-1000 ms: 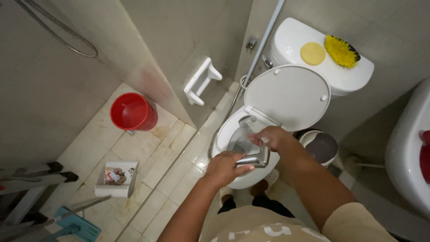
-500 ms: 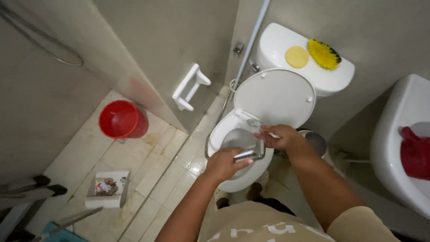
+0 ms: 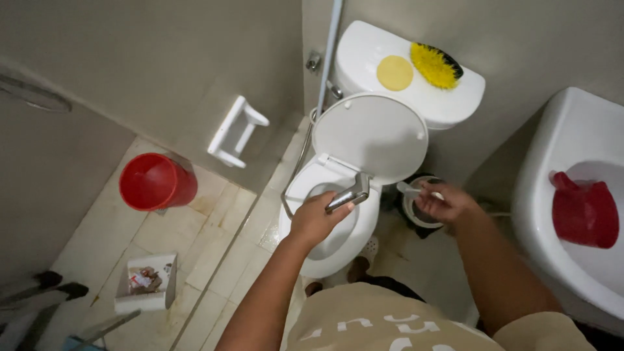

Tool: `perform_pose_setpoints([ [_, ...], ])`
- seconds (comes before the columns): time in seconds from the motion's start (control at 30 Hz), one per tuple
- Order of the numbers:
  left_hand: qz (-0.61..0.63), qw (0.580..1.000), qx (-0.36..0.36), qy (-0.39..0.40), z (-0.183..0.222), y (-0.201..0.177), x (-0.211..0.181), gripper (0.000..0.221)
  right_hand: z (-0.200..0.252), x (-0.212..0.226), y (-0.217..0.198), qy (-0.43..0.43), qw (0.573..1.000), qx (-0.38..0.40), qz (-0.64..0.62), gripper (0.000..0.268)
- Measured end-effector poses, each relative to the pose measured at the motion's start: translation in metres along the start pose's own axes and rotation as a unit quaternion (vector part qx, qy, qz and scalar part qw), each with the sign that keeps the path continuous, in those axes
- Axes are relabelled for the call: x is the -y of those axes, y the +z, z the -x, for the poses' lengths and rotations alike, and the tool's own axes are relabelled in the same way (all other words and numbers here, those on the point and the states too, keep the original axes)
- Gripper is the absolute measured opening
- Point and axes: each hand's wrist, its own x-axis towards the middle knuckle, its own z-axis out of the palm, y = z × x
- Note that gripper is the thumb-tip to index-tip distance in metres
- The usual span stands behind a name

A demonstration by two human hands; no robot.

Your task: Scrubbing and rinsing the toilet bowl, seat, and lid using a brush and a bidet sprayer.

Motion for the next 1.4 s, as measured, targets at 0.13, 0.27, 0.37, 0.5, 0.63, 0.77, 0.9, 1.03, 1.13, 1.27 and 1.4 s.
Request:
perform_pose_setpoints([
  [0.13, 0.015, 1.0, -0.019, -0.01, -0.02, 0.011, -0.015, 0.056, -0.064, 0.006, -0.043, 0.014, 0.999, -0.018, -0.042, 0.027],
  [0.27, 0.022, 0.998, -0.047, -0.024, -0.038, 0.019, -0.025, 0.064, -0.073, 0.026, -0.034, -0.001, 0.998, -0.04, -0.04, 0.065],
  [0.37, 0.048, 0.996, -0.062, -0.045, -0.048, 0.025, -0.025, 0.066, -0.1, 0.038, -0.037, 0.008, 0.998, -0.054, -0.038, 0.085],
  [0.5, 0.065, 0.992, -0.093, -0.054, -0.048, 0.025, -0.037, 0.067, -0.134, 0.044, -0.04, 0.05, 0.997, -0.052, -0.03, 0.096],
  [0.63, 0.066, 0.988, -0.121, -0.074, -0.048, 0.018, -0.048, 0.068, -0.108, 0.054, -0.003, 0.043, 0.998, -0.036, 0.009, 0.092],
  [0.77, 0.034, 0.984, -0.154, -0.082, -0.049, 0.007, -0.031, 0.07, -0.111, 0.051, 0.012, 0.038, 0.996, -0.037, 0.065, 0.085],
  [0.9, 0.025, 0.977, -0.2, -0.063, -0.048, -0.016, -0.033, 0.068, -0.115, 0.059, 0.022, 0.032, 0.997, -0.037, 0.068, 0.089],
  [1.03, 0.049, 0.972, -0.223, -0.06, -0.036, -0.025, -0.041, 0.066, -0.073, 0.06, 0.051, 0.002, 0.984, -0.043, 0.175, 0.091],
  [1.13, 0.052, 0.976, -0.207, -0.048, -0.03, -0.025, -0.03, 0.065, -0.048, 0.039, 0.057, -0.019, 0.963, -0.078, 0.257, 0.088],
  [1.27, 0.076, 0.975, -0.202, -0.044, -0.019, -0.024, -0.009, 0.064, -0.034, -0.007, 0.045, -0.034, 0.957, -0.072, 0.277, 0.094],
  [1.4, 0.075, 0.974, -0.208, -0.052, 0.011, -0.028, 0.019, 0.062, 0.027, -0.071, 0.066, -0.025, 0.967, -0.061, 0.244, 0.092],
])
